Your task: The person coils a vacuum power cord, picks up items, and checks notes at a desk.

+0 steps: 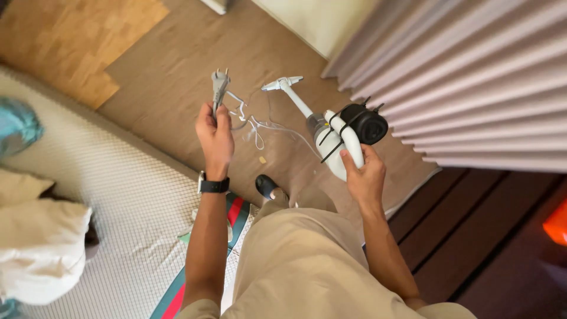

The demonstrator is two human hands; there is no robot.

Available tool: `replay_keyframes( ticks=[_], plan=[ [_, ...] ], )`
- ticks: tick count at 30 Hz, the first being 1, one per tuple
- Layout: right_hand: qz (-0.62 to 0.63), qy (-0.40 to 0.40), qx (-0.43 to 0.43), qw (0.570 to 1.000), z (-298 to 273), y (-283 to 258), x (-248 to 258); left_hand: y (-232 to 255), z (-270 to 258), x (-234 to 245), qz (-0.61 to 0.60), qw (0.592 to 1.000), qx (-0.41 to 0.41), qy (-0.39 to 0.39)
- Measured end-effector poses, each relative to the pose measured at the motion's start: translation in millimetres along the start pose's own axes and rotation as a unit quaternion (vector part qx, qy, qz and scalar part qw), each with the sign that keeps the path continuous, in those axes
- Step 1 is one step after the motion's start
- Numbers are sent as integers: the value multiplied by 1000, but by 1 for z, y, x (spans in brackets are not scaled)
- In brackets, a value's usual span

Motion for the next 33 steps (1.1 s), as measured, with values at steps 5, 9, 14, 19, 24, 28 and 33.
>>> replay_keyframes(
  ticks=[5,9,14,19,24,28,33],
  plan=[
    [31,-51,34,998,56,-37,-62,43,41,61,-5,996,-50,68],
    [77,-68,91,991,98,-61,-112,79,76,96,15,990,-91,106],
    [110,-105,111,982,156,-86,-187,101,134,136,26,982,-99,157],
    [118,-164,133,970,235,-112,-282,115,215,176,48,970,-113,211],
    [130,-217,164,954,318,-145,-362,176,282,220,5,954,-150,261],
    [183,-259,165,934,367,-174,-419,229,312,265,28,934,-197,298],
    [197,-269,204,920,423,-225,-476,295,356,301,31,912,-268,309]
  ],
)
Point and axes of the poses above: each hand's wrist, its own z-axis towards the middle knuckle, its own x-axis out of the back of the hand, y = z × x, the point moved 7 cm from there along z, towards the middle knuckle, and after that the axes turned 15 degrees about x, right-handed, at the moved point
